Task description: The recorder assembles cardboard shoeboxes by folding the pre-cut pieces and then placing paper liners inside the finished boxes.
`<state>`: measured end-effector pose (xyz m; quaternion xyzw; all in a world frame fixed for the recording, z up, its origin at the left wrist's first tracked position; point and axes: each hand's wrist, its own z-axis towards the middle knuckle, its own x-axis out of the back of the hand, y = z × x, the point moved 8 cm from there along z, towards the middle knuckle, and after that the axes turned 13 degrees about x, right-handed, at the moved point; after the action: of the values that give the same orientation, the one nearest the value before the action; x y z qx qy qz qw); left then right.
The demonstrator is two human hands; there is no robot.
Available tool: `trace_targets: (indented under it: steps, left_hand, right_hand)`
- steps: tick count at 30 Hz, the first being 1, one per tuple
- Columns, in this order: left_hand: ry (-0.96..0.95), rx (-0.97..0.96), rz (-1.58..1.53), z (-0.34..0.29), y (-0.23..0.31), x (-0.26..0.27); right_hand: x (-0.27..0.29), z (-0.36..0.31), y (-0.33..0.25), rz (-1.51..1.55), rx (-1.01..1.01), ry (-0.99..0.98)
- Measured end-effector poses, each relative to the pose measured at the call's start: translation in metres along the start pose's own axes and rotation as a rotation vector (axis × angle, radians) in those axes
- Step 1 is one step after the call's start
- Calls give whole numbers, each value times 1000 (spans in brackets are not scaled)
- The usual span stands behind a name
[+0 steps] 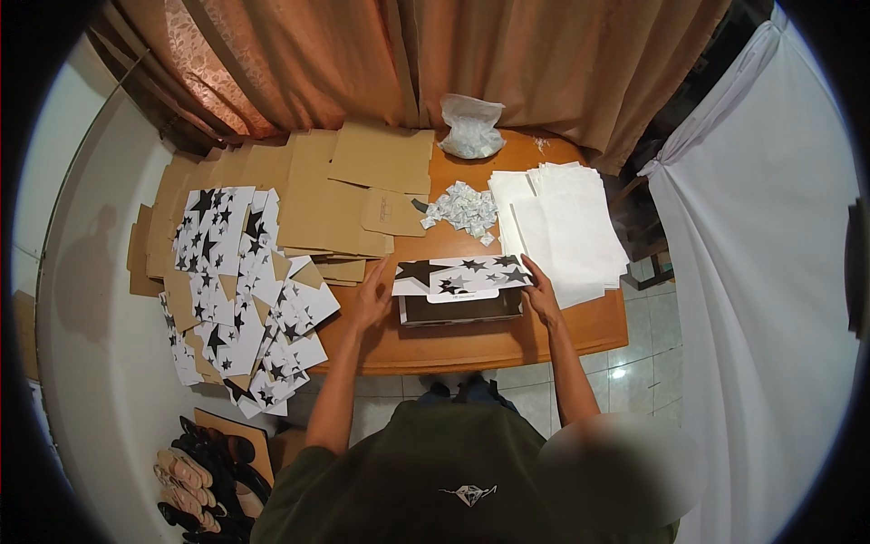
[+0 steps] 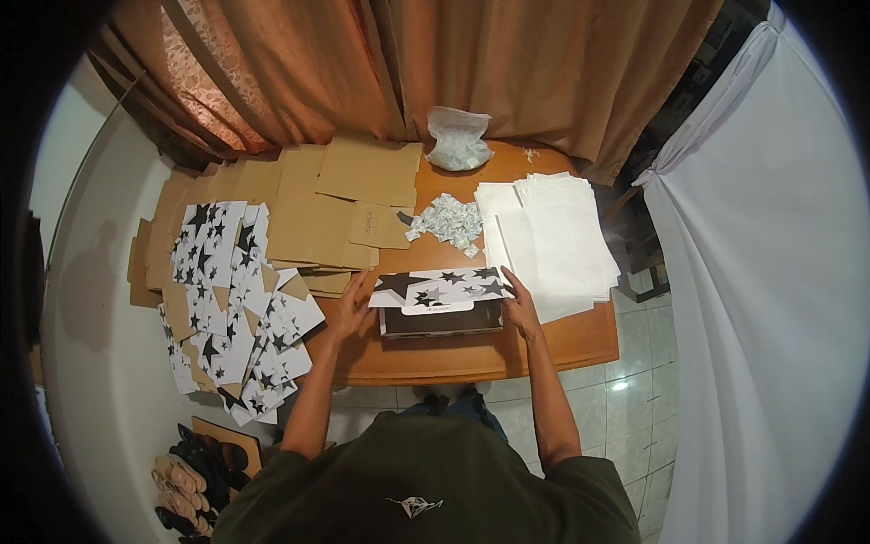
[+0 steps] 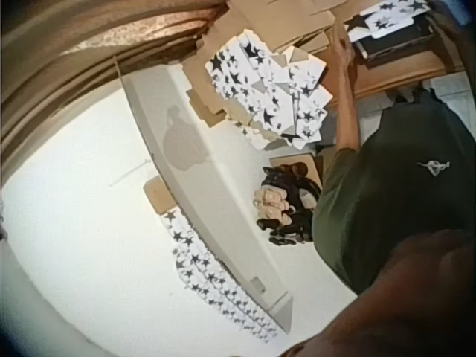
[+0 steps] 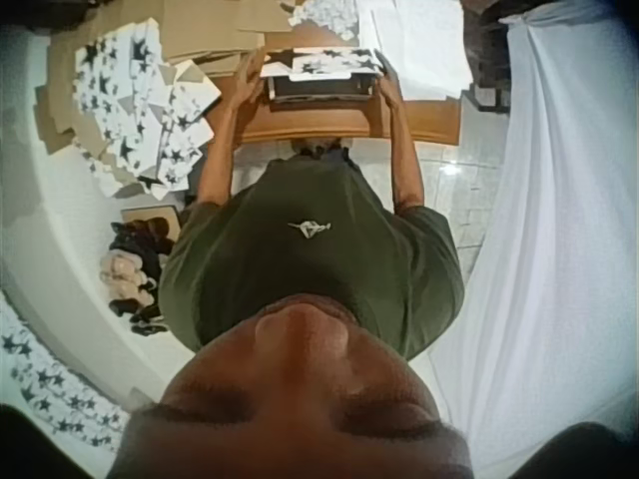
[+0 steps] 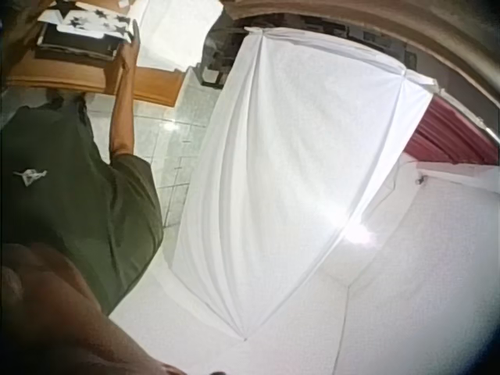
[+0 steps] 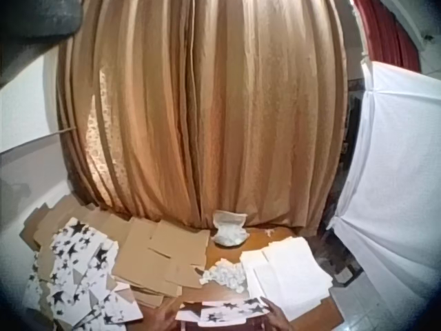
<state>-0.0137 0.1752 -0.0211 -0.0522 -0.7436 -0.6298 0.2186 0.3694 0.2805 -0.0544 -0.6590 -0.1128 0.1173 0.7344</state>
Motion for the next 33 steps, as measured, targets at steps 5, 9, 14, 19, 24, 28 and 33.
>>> trace_targets:
  steps: [5, 9, 14, 19, 24, 28, 33]
  left_hand:
    - [-126, 7, 105, 37, -24, 0]
    - [-66, 189, -101, 49, -29, -12]
    - [125, 181, -138, 64, -36, -22]
    - [283, 151, -45, 79, -50, -16]
    - [168, 370, -60, 93, -79, -35]
    - [216, 402, -7, 88, -80, -29]
    - [353, 237, 0, 62, -35, -13]
  right_hand:
    - [-12, 35, 9, -65, 76, -118]
    - [3, 49, 12, -161, 132, -12]
    - [5, 62, 19, -276, 135, 136]
    - [7, 67, 31, -323, -94, 324]
    - [17, 66, 62, -353, -218, 282]
    - [11, 69, 65, -349, -268, 224]
    - [15, 53, 53, -180, -150, 282]
